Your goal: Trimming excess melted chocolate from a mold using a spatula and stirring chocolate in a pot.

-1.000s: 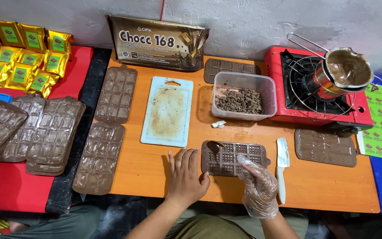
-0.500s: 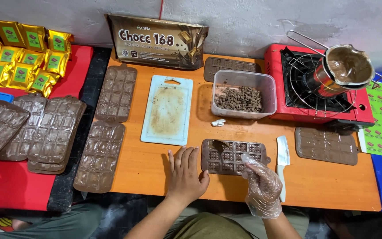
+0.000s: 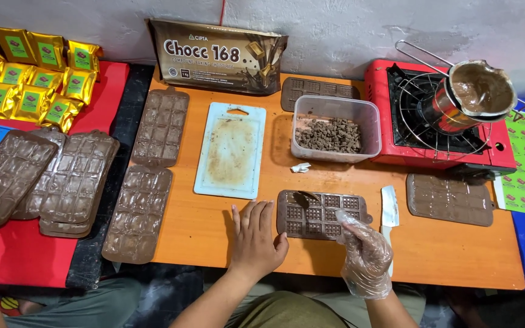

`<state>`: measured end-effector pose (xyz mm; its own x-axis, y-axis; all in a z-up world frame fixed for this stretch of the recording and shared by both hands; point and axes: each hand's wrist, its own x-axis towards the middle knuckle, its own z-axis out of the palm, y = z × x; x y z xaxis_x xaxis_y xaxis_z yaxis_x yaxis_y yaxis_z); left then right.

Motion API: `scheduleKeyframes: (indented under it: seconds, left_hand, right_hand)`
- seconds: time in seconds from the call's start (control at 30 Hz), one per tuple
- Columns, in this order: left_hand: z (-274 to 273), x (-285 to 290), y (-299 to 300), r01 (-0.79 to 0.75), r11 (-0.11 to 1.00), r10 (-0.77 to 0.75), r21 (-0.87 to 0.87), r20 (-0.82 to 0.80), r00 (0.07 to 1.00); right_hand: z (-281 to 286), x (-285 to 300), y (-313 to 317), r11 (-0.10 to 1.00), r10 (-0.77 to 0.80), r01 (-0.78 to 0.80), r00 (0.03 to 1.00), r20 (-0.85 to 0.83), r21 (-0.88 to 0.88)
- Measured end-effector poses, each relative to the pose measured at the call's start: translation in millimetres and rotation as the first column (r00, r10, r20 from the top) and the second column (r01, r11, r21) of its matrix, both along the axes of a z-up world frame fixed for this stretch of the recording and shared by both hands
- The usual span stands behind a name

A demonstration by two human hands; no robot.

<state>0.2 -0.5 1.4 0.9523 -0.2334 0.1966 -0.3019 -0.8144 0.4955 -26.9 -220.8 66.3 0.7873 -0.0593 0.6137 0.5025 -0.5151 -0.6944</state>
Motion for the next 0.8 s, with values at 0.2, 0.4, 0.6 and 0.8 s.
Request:
scheduleKeyframes:
  seconds: [0.2, 0.4, 0.6, 0.8]
  left_hand:
    - [-1, 0, 0, -0.012, 1.0, 0.013, -0.007, 0.028, 1.0]
    - [-1, 0, 0, -0.008, 1.0, 0.009, -0.002, 0.024, 1.0]
    - [-3, 0, 0, 0.006, 1.0, -0.007, 0.008, 0.01, 1.0]
    - [-2, -1, 0, 0.007, 1.0, -0.007, -0.005, 0.029, 1.0]
  right_hand:
    - [-3, -5, -1, 0.998, 0.005, 0.0, 0.997, -0.072, 0.062]
    - [-2, -14, 1, 0.998, 0.006, -0.002, 0.999, -0.053, 0.064]
    - [-8, -23, -3, 0.999, -0.024, 0.023, 0.999, -0.021, -0.047]
    - [-17, -24, -1, 0.999, -0.053, 0.052, 0.999, 0.003, 0.007]
